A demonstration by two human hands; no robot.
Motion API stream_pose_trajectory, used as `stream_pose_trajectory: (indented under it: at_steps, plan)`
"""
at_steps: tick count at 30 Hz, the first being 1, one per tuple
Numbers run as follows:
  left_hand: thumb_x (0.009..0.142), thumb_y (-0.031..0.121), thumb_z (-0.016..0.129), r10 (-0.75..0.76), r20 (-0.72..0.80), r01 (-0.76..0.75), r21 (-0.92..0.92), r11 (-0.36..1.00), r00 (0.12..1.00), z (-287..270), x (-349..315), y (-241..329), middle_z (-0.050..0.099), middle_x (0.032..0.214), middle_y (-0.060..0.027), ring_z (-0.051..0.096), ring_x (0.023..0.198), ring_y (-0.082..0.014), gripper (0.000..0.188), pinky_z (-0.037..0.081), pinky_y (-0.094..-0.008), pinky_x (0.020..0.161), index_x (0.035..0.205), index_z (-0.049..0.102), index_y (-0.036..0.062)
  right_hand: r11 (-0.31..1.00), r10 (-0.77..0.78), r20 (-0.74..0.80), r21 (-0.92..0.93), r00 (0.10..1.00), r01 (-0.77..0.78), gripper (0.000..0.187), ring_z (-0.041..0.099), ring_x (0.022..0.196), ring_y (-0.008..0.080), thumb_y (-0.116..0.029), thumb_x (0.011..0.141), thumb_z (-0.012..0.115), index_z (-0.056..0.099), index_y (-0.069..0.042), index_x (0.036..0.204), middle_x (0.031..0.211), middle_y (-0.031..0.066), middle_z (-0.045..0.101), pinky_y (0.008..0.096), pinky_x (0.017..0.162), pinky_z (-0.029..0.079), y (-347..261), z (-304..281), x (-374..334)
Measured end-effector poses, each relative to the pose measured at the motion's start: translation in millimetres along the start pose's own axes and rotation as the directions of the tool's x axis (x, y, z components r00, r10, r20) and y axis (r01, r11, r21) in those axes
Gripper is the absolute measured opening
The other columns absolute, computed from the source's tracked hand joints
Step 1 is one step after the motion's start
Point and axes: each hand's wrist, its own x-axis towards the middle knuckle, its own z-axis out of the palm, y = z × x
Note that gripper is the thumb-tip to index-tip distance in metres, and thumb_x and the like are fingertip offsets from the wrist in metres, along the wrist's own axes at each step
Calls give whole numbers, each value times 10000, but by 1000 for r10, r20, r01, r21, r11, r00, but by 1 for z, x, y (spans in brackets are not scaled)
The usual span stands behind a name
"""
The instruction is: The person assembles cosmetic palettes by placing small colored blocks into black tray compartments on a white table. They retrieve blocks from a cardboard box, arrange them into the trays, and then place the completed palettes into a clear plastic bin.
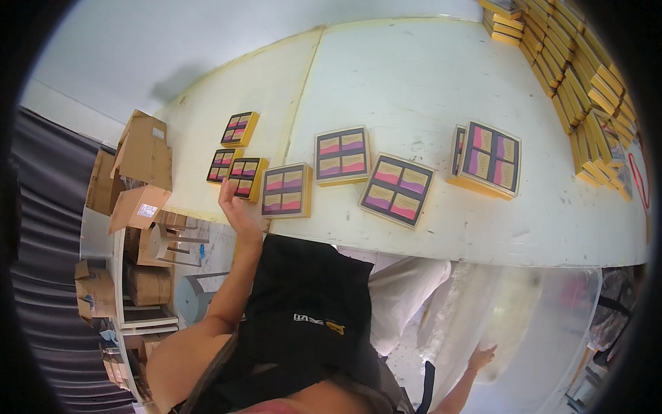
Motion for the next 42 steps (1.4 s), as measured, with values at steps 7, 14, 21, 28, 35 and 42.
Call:
stream_pose_trajectory:
  at_steps: [7, 14, 21, 28, 35, 42]
  plan:
    - [971, 152, 481, -44, -39, 40, -100, 994, 998, -18, 3, -1, 355, 1453, -171, 360, 1317, -253, 428, 254, -379, 1101, 1342, 394, -42, 538, -273, -788, 350, 552, 767, 875, 415, 1284, 366, -446, 896, 619, 182, 7, 1503, 1461, 242, 348, 487, 1073, 342, -209, -248, -94]
    - [935, 118, 552, -129, -17, 127, -96, 987, 992, -40, 22, -10, 424, 1409, -153, 383, 1309, -250, 412, 259, -376, 1095, 1313, 452, -11, -349, -817, -564, 648, 119, 677, 567, 602, 989, 335, -355, 968, 451, 319, 2, 1388, 1092, 246, 599, 434, 912, 475, -436, -293, -269]
    - [1012, 181, 404, -335, 148, 365, -295, 883, 930, -72, 41, -37, 534, 1268, -145, 472, 1214, -224, 342, 347, -348, 1046, 1267, 489, -29, 26, -955, 132, 929, -265, 369, 346, 615, 792, 110, -72, 916, 602, 515, -22, 1247, 818, 37, 621, 244, 754, 487, -675, -264, -404]
    - [955, 167, 553, -363, 206, 414, -328, 849, 909, -87, 51, -56, 579, 1184, -159, 563, 1096, -218, 373, 441, -339, 955, 1266, 457, -16, 24, -912, 269, 788, -309, 615, 326, 596, 914, 143, -172, 896, 629, 612, 11, 1165, 922, 91, 649, 282, 822, 473, -751, -187, -411]
    - [835, 147, 733, -379, 270, 435, -190, 880, 885, -91, 56, -49, 602, 1145, -197, 608, 1029, -249, 517, 485, -345, 905, 1237, 464, -39, -95, -975, 99, 619, -197, 780, 226, 584, 878, 206, -164, 896, 620, 621, -23, 1073, 870, 116, 567, 316, 797, 477, -743, -155, -408]
    - [828, 102, 694, -164, 241, 171, -8, 985, 957, -88, 48, -59, 564, 1154, -159, 549, 1093, -310, 297, 461, -373, 897, 1107, 613, 44, -335, -936, 15, 258, -351, 906, 161, 614, 823, 276, -119, 875, 601, 627, -58, 1022, 903, 109, 601, 375, 766, 480, -745, -175, -438]
